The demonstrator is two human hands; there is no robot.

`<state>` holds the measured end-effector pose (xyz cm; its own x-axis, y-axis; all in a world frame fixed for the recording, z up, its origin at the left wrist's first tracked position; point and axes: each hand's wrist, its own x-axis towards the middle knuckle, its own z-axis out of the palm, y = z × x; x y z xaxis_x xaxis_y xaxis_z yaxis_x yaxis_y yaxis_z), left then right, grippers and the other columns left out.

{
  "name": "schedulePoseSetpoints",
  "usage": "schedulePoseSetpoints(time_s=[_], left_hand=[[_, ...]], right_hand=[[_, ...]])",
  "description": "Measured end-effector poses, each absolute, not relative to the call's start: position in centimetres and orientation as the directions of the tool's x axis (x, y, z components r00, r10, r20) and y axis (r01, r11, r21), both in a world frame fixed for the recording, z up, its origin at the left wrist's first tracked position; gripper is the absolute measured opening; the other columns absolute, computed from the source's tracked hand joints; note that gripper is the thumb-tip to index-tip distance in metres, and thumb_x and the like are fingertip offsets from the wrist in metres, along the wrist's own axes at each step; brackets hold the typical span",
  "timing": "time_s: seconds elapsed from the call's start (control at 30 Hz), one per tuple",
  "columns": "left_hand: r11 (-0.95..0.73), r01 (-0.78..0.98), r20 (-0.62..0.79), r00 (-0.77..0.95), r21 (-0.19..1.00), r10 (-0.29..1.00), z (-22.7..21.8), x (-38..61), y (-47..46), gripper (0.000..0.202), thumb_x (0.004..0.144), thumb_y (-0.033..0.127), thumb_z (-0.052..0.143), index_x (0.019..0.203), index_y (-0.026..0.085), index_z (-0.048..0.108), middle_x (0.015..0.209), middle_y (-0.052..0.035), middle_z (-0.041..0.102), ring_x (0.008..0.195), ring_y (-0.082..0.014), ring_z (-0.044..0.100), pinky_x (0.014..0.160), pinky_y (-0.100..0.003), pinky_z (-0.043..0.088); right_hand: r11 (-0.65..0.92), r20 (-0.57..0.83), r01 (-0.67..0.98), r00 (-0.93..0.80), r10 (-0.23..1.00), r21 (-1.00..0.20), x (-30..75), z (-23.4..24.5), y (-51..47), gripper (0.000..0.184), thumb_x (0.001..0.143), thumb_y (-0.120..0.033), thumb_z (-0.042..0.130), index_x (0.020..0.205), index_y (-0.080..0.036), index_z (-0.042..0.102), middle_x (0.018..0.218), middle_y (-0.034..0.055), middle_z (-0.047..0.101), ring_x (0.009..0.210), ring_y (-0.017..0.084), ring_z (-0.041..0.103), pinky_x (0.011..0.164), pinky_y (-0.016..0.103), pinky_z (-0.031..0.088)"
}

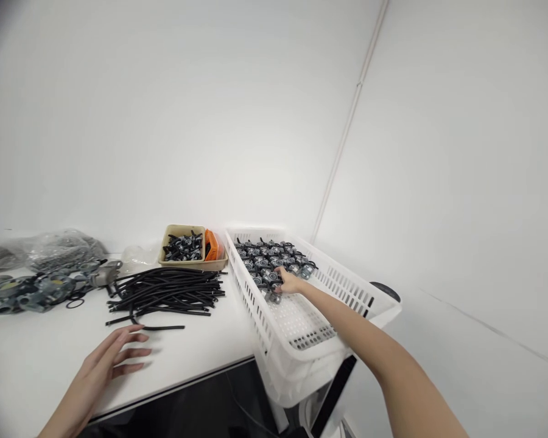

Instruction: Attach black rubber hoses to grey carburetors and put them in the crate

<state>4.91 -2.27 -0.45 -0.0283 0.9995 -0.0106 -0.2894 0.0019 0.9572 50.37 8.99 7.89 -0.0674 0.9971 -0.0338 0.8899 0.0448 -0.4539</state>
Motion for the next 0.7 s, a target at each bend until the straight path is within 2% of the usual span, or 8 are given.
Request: schedulePoseSetpoints(time_s=[0.17,0.33,0.47,0.57,0.7], left_hand=[[0.013,-0.254,0.001,0.055,0.967,0.998,-1.1,4.4,-1.7,0.053,0.075,0.058,0.06,0.109,0.019,0.054,0.098,-0.0095,0.066,0.088,-0.0286,0.067,0.072,-0.04,0.058],[0.01,-0.223,0.006,0.067,0.975,0.998,-1.2,4.3,-1.6,0.052,0.074,0.058,0.061,0.108,0.019,0.054,0.096,-0.0088,0.066,0.088,-0.0282,0.067,0.073,-0.039,0.058],[0.009,-0.206,0.003,0.058,0.978,0.998,-0.8,4.4,-1.8,0.052,0.074,0.058,0.061,0.108,0.019,0.053,0.096,-0.0086,0.065,0.087,-0.0274,0.067,0.072,-0.038,0.057],[0.004,-0.211,0.01,0.064,0.978,0.998,-0.8,4.5,-1.7,0.053,0.075,0.059,0.059,0.108,0.019,0.053,0.097,-0.0092,0.065,0.085,-0.0269,0.067,0.071,-0.038,0.057],[-0.007,-0.214,0.019,0.054,0.977,0.998,-0.6,4.5,-1.7,0.052,0.075,0.059,0.058,0.107,0.018,0.052,0.097,-0.0092,0.063,0.083,-0.0257,0.067,0.069,-0.036,0.056]], right_hand=[[0.056,-0.013,0.89,-0.07,0.997,-0.452,50.4,8.2,9.0,0.063,0.064,-0.02,0.071,0.123,-0.015,0.05,0.135,0.0175,0.051,0.123,0.032,0.051,0.097,0.04,0.045],[0.072,0.0,0.892,-0.08,0.997,-0.447,50.6,7.9,9.0,0.062,0.065,-0.018,0.071,0.124,-0.016,0.052,0.137,0.0154,0.05,0.126,0.03,0.048,0.104,0.041,0.039],[0.09,-0.018,0.892,-0.11,0.994,-0.443,50.5,7.9,8.7,0.068,0.068,-0.022,0.07,0.132,-0.017,0.046,0.143,0.0132,0.043,0.13,0.028,0.043,0.108,0.04,0.034],[0.09,-0.077,0.896,-0.137,0.988,-0.435,50.2,8.9,8.3,0.081,0.065,-0.028,0.074,0.137,-0.014,0.041,0.144,0.0156,0.041,0.131,0.03,0.042,0.108,0.039,0.034],[0.064,-0.167,0.947,-0.122,0.978,-0.313,49.2,12.1,7.0,0.099,0.063,-0.039,0.075,0.145,-0.012,0.026,0.15,0.0179,0.028,0.135,0.032,0.035,0.111,0.039,0.029]])
